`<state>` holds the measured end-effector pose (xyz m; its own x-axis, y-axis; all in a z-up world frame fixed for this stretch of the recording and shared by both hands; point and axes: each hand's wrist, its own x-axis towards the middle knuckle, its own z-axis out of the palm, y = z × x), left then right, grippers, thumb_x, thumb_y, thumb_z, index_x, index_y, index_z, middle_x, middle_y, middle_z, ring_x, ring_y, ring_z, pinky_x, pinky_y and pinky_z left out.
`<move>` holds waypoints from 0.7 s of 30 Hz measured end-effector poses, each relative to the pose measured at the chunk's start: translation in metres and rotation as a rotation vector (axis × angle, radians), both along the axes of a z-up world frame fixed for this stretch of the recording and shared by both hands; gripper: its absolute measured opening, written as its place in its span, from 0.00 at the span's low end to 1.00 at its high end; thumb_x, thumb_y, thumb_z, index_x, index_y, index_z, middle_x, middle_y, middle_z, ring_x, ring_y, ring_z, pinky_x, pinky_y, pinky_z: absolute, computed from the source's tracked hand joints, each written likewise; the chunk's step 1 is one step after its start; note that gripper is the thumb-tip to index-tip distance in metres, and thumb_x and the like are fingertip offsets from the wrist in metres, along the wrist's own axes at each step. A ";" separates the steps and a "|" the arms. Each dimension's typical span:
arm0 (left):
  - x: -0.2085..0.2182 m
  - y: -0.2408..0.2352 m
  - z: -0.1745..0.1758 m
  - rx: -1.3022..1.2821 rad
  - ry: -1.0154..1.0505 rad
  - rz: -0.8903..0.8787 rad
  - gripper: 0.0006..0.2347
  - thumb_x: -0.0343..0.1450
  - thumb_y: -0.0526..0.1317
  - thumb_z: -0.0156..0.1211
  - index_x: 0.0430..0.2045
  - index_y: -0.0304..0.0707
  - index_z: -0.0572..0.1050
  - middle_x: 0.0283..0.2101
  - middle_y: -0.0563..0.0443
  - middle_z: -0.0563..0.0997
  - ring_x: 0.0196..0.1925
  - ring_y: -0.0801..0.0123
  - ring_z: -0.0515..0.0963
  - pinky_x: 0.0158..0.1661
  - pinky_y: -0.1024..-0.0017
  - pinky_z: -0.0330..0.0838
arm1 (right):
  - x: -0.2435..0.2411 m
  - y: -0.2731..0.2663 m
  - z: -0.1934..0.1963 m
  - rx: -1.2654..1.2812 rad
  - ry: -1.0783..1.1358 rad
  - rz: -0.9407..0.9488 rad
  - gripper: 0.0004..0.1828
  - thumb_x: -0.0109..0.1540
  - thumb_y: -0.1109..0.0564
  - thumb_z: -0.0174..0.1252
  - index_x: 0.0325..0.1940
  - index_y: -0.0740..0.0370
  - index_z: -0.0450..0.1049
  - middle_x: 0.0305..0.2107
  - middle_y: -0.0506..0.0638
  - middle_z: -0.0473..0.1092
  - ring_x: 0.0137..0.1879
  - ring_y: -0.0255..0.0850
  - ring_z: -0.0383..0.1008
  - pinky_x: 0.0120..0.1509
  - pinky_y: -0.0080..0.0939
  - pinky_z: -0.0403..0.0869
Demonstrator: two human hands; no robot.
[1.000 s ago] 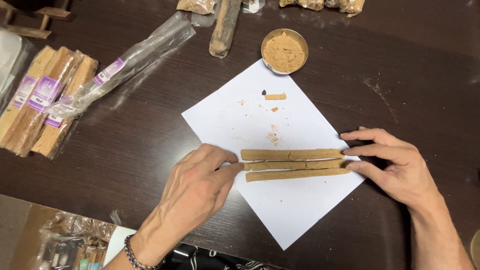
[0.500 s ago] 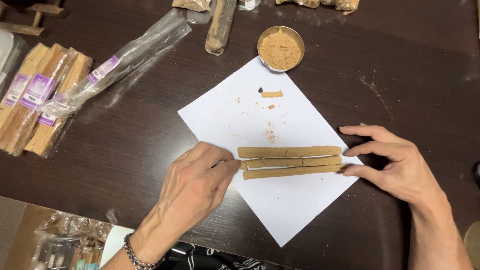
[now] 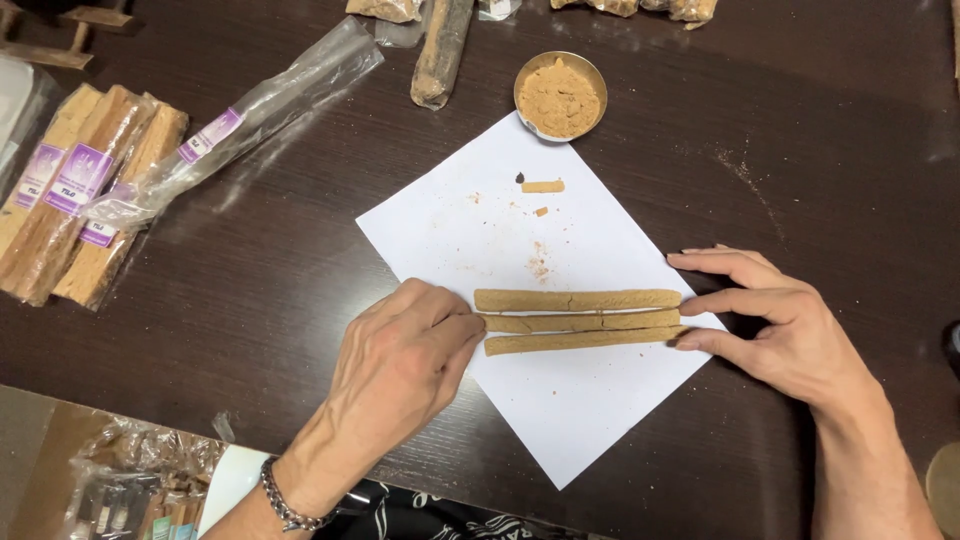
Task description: The person removes wooden sticks from a plastic wrapper, aligns them on a white sheet of paper, and slides them into a new clear plastic sleeve.
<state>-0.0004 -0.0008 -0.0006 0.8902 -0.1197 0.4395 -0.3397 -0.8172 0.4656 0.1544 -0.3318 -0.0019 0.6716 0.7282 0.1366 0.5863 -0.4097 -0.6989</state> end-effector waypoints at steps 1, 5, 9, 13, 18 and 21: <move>0.000 0.000 0.000 -0.003 0.000 0.004 0.03 0.73 0.33 0.61 0.29 0.37 0.79 0.34 0.54 0.77 0.36 0.64 0.75 0.26 0.68 0.71 | 0.000 0.000 0.000 0.002 0.003 -0.003 0.13 0.48 0.55 0.73 0.37 0.57 0.84 0.57 0.54 0.75 0.66 0.49 0.73 0.73 0.49 0.70; -0.002 0.001 0.005 0.008 -0.007 0.020 0.03 0.73 0.35 0.63 0.31 0.37 0.81 0.34 0.54 0.78 0.36 0.63 0.75 0.27 0.67 0.73 | 0.000 -0.002 0.002 -0.003 0.020 -0.014 0.12 0.49 0.55 0.72 0.37 0.56 0.84 0.58 0.54 0.76 0.67 0.49 0.74 0.74 0.48 0.69; -0.014 0.011 0.029 -0.009 -0.013 0.074 0.06 0.74 0.41 0.62 0.34 0.38 0.81 0.34 0.51 0.83 0.36 0.67 0.79 0.31 0.70 0.77 | 0.000 -0.007 0.003 0.006 0.101 -0.107 0.09 0.52 0.58 0.70 0.36 0.57 0.82 0.57 0.54 0.76 0.66 0.46 0.76 0.74 0.45 0.69; -0.039 0.022 0.065 -0.161 -0.045 0.129 0.02 0.72 0.33 0.62 0.32 0.32 0.79 0.34 0.50 0.82 0.32 0.65 0.78 0.37 0.71 0.72 | 0.002 -0.011 -0.002 0.114 0.167 -0.171 0.22 0.52 0.62 0.67 0.51 0.63 0.76 0.58 0.58 0.75 0.66 0.45 0.74 0.74 0.41 0.68; -0.078 0.035 0.060 -0.205 -0.046 0.208 0.03 0.70 0.32 0.63 0.32 0.30 0.80 0.33 0.48 0.83 0.31 0.65 0.81 0.37 0.71 0.74 | 0.006 -0.014 -0.017 0.341 0.218 -0.143 0.37 0.52 0.68 0.62 0.65 0.75 0.62 0.59 0.70 0.69 0.66 0.56 0.72 0.78 0.49 0.70; -0.100 0.046 0.047 -0.231 -0.016 0.272 0.04 0.70 0.33 0.64 0.34 0.31 0.80 0.32 0.49 0.84 0.31 0.67 0.82 0.36 0.72 0.76 | 0.002 -0.010 -0.021 0.413 0.170 -0.200 0.39 0.53 0.75 0.59 0.69 0.78 0.59 0.61 0.75 0.66 0.63 0.61 0.73 0.75 0.52 0.72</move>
<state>-0.1003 0.0448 0.0463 0.8687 0.2252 0.4412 -0.1326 -0.7524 0.6452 0.1560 -0.3415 -0.0225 0.8308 0.4905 0.2631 0.3876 -0.1707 -0.9059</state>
